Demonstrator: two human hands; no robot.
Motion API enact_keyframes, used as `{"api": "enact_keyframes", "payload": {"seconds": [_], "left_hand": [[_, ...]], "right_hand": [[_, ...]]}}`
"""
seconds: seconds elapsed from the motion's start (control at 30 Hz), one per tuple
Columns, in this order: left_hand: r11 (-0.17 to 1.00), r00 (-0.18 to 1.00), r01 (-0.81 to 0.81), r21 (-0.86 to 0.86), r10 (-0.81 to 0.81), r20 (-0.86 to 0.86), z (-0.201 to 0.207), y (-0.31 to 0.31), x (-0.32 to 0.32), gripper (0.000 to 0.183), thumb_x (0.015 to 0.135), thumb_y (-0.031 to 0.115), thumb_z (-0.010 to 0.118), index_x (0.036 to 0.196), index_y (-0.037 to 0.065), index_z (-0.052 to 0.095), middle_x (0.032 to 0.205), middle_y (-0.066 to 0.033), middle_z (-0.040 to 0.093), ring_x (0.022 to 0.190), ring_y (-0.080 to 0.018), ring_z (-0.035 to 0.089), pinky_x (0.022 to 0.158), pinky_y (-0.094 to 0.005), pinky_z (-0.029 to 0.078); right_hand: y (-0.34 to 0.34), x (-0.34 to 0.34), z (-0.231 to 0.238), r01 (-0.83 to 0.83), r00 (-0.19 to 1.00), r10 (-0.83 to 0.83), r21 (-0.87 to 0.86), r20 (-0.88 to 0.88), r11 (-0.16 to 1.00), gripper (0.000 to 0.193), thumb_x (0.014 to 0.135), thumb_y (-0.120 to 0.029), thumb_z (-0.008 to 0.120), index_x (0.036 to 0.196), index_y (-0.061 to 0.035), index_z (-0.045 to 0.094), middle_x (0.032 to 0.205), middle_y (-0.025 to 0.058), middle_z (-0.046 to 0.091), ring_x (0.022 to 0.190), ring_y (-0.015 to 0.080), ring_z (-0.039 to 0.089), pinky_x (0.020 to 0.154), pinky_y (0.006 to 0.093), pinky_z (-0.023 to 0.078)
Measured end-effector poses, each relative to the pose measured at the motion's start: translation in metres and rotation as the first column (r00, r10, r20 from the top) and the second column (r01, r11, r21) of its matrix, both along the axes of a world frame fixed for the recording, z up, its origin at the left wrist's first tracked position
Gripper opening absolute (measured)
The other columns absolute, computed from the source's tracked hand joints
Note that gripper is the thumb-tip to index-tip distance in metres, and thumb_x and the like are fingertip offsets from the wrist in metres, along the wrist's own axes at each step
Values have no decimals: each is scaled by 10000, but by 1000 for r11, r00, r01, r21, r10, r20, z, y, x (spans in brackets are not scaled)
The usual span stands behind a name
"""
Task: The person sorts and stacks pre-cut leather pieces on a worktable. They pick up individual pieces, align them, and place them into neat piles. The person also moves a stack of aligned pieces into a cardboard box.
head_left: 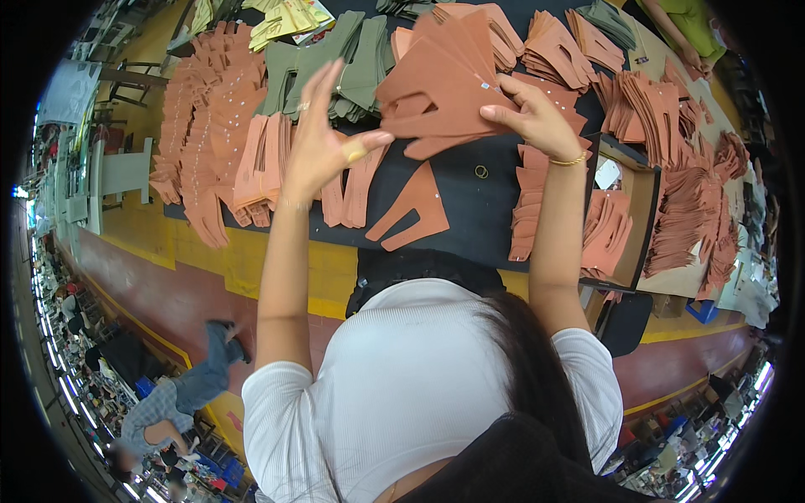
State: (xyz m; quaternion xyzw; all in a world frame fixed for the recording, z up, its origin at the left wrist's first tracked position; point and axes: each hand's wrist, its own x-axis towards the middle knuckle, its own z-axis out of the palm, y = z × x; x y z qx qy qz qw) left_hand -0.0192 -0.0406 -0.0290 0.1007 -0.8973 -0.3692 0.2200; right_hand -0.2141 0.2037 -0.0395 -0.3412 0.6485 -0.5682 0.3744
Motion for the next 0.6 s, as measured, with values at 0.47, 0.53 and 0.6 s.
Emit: {"api": "enact_keyframes", "payload": {"seconds": [0.47,0.53,0.6], "left_hand": [[408,865,46,912,-473,167,-8,29,15,794,669,231,801,1308,-78,447,1203,-160,584,1067,-251,606,938,-365,489],[532,802,86,843,-538,257,-22,35,18,734,699,223,807,1301,-44,482,1196,-121,593,1076,-229,593,955,-360,468],[598,758,49,800,-544,360,-42,48,23,673,728,227,797,1283,-29,514,1192,-104,598,1082,-214,582,957,-342,457]], "right_hand": [[3,33,-24,-207,886,241,126,-397,970,480,855,-329,684,1235,-55,581,1059,171,654,963,313,613,827,382,468],[15,42,-44,-211,920,242,131,-307,969,390,855,-255,686,1171,-44,599,971,162,656,876,272,617,773,359,476],[21,55,-64,-209,932,242,145,-271,967,334,851,-212,688,1130,-46,606,911,153,654,830,266,622,744,353,478]]}}
